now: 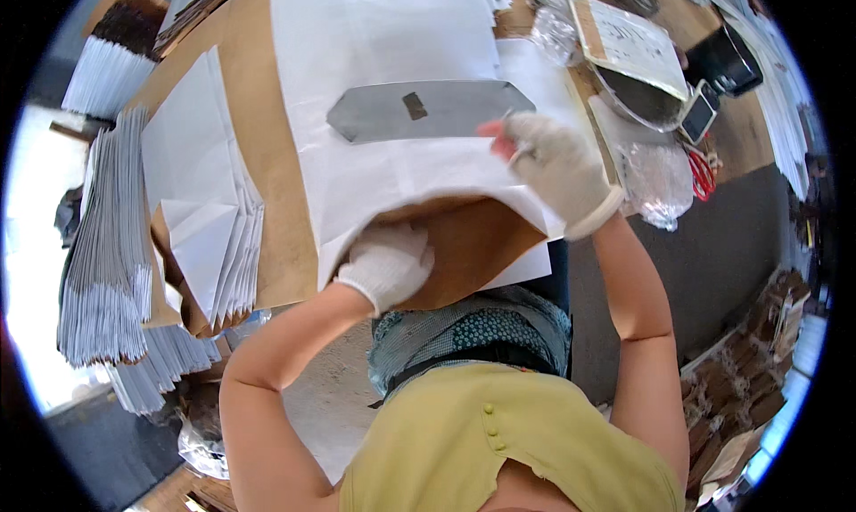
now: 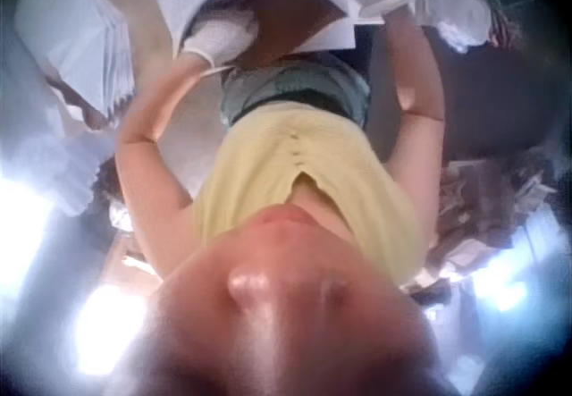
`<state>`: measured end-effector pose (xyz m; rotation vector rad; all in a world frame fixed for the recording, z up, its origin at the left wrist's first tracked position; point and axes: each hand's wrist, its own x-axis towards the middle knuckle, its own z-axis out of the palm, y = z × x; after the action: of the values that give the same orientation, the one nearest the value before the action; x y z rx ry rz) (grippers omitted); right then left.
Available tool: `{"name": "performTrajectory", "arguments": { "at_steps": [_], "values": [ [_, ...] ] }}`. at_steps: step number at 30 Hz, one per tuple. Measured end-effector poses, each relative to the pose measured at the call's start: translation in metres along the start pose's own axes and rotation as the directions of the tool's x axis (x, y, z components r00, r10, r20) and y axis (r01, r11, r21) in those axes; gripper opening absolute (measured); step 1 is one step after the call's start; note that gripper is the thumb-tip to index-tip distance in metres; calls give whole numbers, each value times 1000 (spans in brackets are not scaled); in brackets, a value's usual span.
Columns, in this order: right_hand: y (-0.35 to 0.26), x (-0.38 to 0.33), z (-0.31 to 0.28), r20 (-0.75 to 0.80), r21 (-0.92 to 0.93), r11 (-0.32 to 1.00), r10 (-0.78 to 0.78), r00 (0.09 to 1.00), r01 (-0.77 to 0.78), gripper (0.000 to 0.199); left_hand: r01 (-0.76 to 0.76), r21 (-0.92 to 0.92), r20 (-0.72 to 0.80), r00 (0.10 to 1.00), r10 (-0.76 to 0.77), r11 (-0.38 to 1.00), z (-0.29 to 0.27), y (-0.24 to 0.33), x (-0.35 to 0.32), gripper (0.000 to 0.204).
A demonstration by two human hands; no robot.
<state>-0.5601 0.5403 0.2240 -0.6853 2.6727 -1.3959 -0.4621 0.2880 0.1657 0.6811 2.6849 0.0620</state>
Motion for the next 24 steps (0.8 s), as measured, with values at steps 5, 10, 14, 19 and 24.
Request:
{"name": "performTrajectory", "arguments": {
  "at_steps": [5, 10, 14, 19, 24],
  "values": [
    [121, -40, 16, -22, -564, 824, -88, 996, 60, 22, -166, 67, 100, 982, 159, 984, -38, 21, 96, 29],
    [117, -71, 18, -148, -358, 909, 171, 974, -214, 21, -194, 166, 260, 954, 147, 967, 10, 24, 139, 40],
    [70, -79, 42, -206, 23, 972, 235, 950, -235, 34, -76, -634, 19, 993, 114, 769, 79, 4, 149, 46],
    [84, -94, 71, -145, -189, 979, 54, 988, -81, 40, -105, -470, 354, 887, 297, 876, -28, -22, 121, 55],
    [86, -95, 80, -42, -410, 911, 16, 999, -32, 48, 360, -889, 424, 882, 207, 284, -38, -105, 143, 61]
  ]
}}
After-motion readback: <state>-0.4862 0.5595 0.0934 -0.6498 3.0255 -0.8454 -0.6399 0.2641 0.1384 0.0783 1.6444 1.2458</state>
